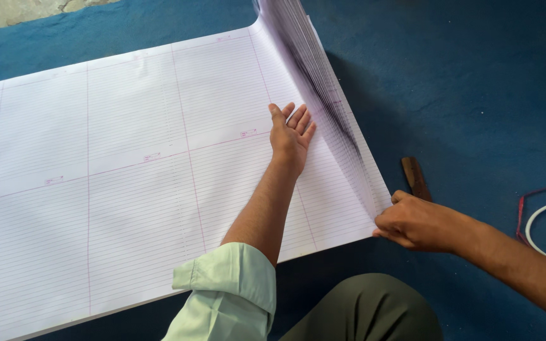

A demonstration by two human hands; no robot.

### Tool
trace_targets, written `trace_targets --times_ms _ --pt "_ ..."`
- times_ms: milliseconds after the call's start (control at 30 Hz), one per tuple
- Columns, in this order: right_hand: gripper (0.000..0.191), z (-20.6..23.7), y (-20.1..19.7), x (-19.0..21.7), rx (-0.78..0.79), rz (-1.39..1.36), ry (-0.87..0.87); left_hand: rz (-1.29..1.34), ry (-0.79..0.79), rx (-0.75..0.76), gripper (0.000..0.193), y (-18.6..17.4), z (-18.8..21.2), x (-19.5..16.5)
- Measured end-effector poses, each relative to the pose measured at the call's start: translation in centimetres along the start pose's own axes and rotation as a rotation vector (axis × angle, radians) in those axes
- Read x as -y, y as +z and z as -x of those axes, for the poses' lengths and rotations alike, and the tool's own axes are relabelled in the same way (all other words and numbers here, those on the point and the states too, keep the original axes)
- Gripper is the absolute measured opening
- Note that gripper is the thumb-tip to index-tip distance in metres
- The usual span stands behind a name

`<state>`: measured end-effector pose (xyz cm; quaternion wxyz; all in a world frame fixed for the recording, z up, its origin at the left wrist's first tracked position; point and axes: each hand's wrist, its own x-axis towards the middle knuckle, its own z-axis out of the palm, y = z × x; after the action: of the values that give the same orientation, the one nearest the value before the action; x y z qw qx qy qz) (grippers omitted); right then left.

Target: The person folds a large sheet of lined paper in half and uses a wooden block to press the crease flat. They repeat this process for multiple sheets, stacking the folded papers to the side.

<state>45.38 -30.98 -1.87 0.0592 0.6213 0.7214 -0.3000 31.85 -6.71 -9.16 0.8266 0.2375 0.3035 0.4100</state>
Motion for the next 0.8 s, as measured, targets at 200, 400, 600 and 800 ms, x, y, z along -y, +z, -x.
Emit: trace_targets --times_ms 200,400,600,800 --pt "0.043 0.1 -0.1 -0.2 0.039 -0.014 0.074 0.072 0.036 0.010 0.047 0.3 -1.2 0.2" --pt "0.044 0.1 0.1 -0.3 -0.022 -0.003 -0.042 -0.153 0.114 0.034 0.066 0.9 -0.1 0.1" --pt "0.045 0.2 0.4 -0.6 -0.061 -0.011 -0.102 -0.508 0.266 0.077 0.106 1.5 1.1 0.5" --pt "0.042 0.0 0.6 -0.7 -0.042 0.016 -0.089 -0.467 0.253 0.098 0.105 1.3 0.7 0.6"
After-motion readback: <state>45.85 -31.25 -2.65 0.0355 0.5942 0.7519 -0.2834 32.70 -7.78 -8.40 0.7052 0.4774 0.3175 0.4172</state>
